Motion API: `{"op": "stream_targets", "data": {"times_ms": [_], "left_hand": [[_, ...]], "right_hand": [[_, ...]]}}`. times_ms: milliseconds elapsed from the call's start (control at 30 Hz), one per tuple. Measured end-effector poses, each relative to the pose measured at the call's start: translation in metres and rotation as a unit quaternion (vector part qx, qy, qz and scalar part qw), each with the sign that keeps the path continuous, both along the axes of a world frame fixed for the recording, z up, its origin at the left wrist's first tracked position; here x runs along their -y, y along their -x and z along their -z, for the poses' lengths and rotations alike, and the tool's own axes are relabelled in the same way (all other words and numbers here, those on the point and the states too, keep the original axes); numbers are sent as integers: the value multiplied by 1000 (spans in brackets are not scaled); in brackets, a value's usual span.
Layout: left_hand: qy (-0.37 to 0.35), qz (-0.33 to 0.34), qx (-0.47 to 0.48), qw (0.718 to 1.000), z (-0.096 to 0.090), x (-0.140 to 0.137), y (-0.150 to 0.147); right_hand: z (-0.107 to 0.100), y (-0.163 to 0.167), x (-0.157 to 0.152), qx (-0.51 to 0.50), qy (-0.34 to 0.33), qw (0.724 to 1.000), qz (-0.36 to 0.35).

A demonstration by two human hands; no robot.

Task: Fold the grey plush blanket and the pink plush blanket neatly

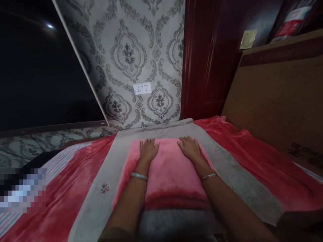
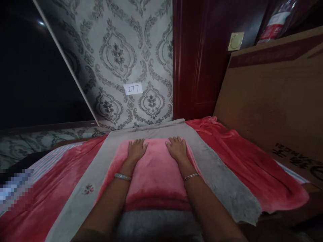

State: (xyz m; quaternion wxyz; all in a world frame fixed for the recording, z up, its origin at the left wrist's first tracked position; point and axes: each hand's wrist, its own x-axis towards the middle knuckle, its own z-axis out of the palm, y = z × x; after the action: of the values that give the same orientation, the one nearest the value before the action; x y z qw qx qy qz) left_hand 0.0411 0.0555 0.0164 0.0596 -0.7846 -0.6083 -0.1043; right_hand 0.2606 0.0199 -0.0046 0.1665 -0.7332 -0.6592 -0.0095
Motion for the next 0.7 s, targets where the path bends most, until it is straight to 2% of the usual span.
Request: {"op": "stream_targets", "data": {"times_ms": [300,500,700], "left_hand": [[26,-90,-3,996,-1,-4,14],[98,-104,6,990,-7,5,34],[105,-95,-9,990,-11,23,44]], "right_hand": [[-4,-4,8,-3,16,999,31],[-2,-19,21,-29,62,995,71],[-1,-27,37,-55,88,991,86]]}}
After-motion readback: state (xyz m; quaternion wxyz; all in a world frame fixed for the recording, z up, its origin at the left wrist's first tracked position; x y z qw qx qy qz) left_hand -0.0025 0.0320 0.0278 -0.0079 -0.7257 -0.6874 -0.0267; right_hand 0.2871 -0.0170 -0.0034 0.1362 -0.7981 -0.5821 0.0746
